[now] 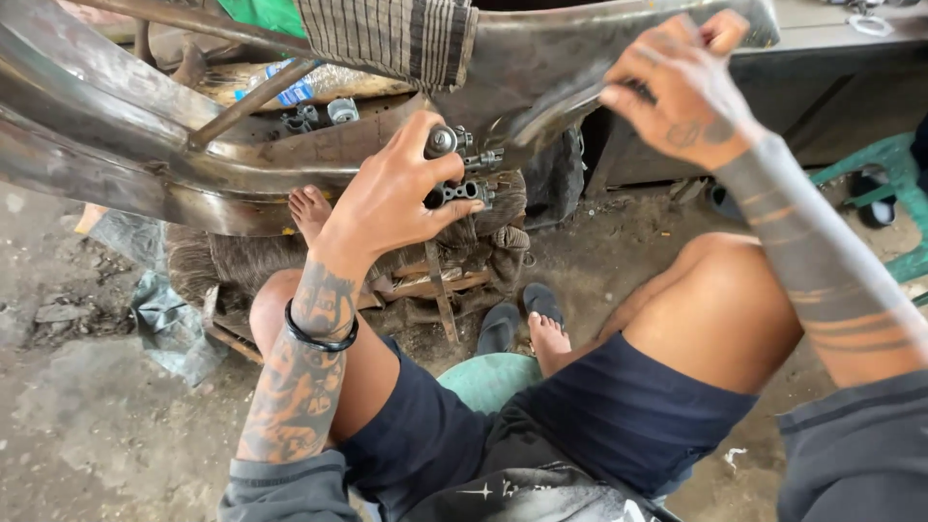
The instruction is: Cleaning the exterior of a motorcycle carburetor using a wire brush to remove dirt and grime.
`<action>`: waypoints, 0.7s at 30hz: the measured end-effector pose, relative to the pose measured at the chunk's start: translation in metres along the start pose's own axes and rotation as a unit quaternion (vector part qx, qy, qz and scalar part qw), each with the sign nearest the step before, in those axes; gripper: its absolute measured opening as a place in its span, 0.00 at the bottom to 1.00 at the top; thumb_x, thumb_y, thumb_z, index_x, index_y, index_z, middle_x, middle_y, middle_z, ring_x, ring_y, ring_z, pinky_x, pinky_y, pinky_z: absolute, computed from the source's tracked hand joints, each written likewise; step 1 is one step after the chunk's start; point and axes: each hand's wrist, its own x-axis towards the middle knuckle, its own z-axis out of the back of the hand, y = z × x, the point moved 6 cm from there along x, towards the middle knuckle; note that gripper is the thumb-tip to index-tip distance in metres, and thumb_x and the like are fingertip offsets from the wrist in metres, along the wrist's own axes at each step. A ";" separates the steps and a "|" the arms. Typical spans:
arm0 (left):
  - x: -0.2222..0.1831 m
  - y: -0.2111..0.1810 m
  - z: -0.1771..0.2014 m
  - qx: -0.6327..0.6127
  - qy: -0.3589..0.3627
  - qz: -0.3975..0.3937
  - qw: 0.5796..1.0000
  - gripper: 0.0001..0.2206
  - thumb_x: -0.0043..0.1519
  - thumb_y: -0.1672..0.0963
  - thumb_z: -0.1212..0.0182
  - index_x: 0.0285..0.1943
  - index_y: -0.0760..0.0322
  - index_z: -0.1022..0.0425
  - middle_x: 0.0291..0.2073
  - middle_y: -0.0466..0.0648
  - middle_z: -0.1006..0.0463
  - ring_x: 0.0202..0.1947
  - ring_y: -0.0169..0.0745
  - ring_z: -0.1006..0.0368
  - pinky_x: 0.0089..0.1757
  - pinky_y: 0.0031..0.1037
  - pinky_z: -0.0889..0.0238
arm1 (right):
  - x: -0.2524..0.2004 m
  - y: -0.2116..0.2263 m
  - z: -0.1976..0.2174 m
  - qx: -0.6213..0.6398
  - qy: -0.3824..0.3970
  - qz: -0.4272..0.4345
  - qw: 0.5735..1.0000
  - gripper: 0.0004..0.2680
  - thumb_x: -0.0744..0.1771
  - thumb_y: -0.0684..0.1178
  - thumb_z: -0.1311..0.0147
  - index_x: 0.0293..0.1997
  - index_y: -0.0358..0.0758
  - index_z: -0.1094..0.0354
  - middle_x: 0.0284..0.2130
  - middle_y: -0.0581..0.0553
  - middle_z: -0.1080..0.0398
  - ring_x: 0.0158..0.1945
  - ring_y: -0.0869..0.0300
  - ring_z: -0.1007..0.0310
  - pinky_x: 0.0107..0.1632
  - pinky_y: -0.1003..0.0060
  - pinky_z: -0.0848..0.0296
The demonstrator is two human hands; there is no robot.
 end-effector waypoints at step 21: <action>-0.011 -0.002 0.009 -0.010 -0.006 -0.005 1.000 0.17 0.67 0.48 0.34 0.43 0.67 0.26 0.58 0.65 0.40 0.53 0.65 0.29 0.25 0.43 0.29 | -0.002 0.008 0.015 0.065 -0.030 -0.009 0.997 0.15 0.76 0.61 0.46 0.43 0.40 0.25 0.35 0.50 0.32 0.49 0.51 0.38 0.58 0.55 0.58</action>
